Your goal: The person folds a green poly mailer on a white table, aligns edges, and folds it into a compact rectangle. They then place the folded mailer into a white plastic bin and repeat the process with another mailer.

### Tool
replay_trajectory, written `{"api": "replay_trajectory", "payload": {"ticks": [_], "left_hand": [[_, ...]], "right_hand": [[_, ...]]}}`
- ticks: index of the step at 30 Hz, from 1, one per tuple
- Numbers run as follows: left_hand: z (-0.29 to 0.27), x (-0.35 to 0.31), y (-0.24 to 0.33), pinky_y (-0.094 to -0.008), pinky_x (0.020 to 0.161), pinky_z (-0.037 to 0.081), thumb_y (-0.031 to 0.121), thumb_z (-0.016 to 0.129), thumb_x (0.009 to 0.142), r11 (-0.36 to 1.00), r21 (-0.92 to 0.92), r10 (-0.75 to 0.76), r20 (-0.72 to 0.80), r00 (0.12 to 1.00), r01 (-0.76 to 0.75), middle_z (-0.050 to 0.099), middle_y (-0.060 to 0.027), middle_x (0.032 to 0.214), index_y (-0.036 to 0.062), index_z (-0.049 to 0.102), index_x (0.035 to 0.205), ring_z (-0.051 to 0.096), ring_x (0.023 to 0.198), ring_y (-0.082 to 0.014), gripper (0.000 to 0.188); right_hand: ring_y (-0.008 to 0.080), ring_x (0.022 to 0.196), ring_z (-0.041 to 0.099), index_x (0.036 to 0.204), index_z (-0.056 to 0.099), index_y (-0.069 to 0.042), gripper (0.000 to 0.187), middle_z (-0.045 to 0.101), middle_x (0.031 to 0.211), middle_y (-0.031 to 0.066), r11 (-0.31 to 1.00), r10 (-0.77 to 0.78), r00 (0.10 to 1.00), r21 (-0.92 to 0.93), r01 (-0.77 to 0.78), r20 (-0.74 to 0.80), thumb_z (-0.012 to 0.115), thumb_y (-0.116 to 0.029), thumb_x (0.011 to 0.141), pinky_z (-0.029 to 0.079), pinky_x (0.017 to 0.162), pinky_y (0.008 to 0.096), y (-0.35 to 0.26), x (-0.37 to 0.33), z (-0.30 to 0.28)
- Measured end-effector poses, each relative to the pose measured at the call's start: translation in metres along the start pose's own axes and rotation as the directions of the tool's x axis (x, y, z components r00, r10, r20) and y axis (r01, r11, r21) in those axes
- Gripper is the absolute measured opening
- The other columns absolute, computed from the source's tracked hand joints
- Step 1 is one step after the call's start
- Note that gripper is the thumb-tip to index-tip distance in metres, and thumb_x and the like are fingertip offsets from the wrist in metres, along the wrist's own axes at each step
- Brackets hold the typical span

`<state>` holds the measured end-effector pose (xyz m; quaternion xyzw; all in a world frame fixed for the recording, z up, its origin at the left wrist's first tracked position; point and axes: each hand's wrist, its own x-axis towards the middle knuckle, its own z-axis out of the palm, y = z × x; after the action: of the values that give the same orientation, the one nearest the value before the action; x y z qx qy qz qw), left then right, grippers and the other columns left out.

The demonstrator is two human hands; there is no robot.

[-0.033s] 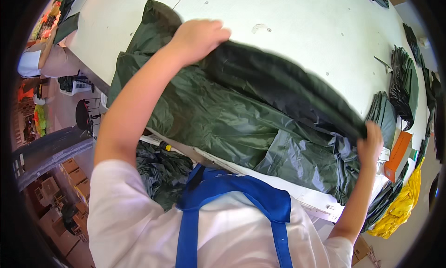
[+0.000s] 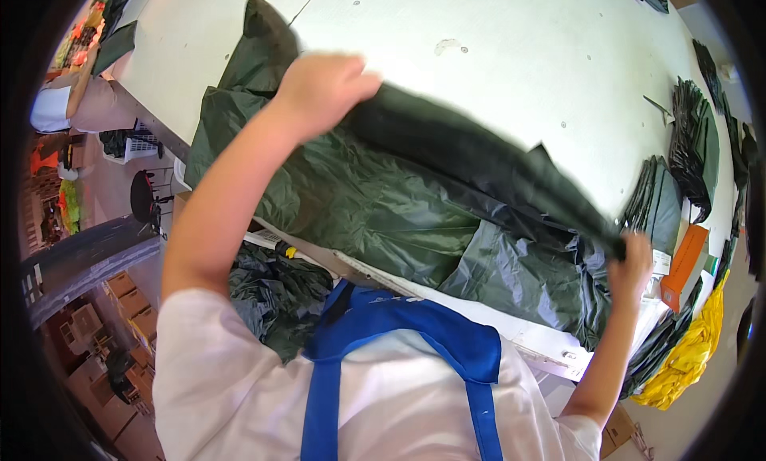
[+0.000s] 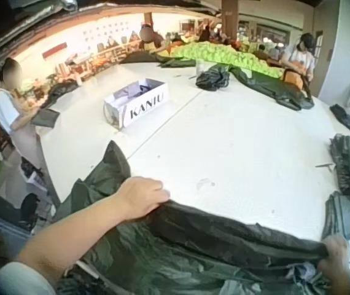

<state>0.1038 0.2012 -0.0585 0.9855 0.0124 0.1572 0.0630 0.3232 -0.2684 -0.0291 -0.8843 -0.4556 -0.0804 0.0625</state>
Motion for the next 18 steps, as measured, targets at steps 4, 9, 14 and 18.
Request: {"api": "replay_trajectory", "payload": {"ticks": [4,9,14,18], "left_hand": [[-0.026,-0.122,0.067,-0.0381,0.046,0.035,0.011,0.062,0.061,0.989,-0.054,0.139,-0.003,0.99,-0.139,0.039,-0.0059,0.06,0.0094,0.054,0.073,0.043,0.052,-0.0266,0.014],[-0.012,-0.19,0.119,-0.0363,0.063,0.044,0.014,0.068,0.067,0.927,-0.218,-0.185,0.437,0.88,0.304,0.05,-0.008,0.077,0.0098,0.063,0.109,0.052,0.073,-0.0268,0.042],[0.004,-0.151,0.141,-0.0546,0.099,0.029,0.038,0.065,0.078,0.96,-0.169,-0.185,0.219,0.958,0.224,0.039,-0.0182,0.134,0.0176,0.049,0.132,0.037,0.12,-0.0417,0.06],[0.057,-0.179,0.156,-0.0641,0.105,0.013,0.048,0.06,0.081,0.958,-0.036,-0.259,0.305,0.916,0.283,0.013,-0.0197,0.152,0.0216,0.036,0.142,0.014,0.136,-0.0481,0.07]], "right_hand": [[0.0313,0.078,0.052,0.085,0.057,-0.008,0.034,0.052,0.079,0.0097,0.996,-0.004,0.967,0.083,-0.018,0.254,0.062,-0.001,0.053,0.041,0.077,0.043,-0.06,-0.114,-0.01],[0.0306,0.078,0.051,0.081,0.057,-0.009,0.025,0.05,0.077,0.0089,0.992,-0.06,0.978,0.124,0.036,0.201,0.06,-0.004,0.057,0.039,0.08,0.0439,-0.079,-0.174,0.039],[0.0286,0.08,0.051,0.085,0.058,-0.01,0.03,0.05,0.078,0.0074,0.982,-0.088,0.947,0.185,0.03,0.311,0.066,-0.007,0.057,0.041,0.075,0.0402,-0.062,-0.173,0.054],[0.0332,0.108,0.052,0.103,0.06,-0.009,0.038,0.058,0.112,0.0125,0.919,-0.068,0.982,0.395,-0.007,0.175,0.068,-0.01,0.065,0.04,0.094,0.0415,-0.003,-0.148,0.035]]}}
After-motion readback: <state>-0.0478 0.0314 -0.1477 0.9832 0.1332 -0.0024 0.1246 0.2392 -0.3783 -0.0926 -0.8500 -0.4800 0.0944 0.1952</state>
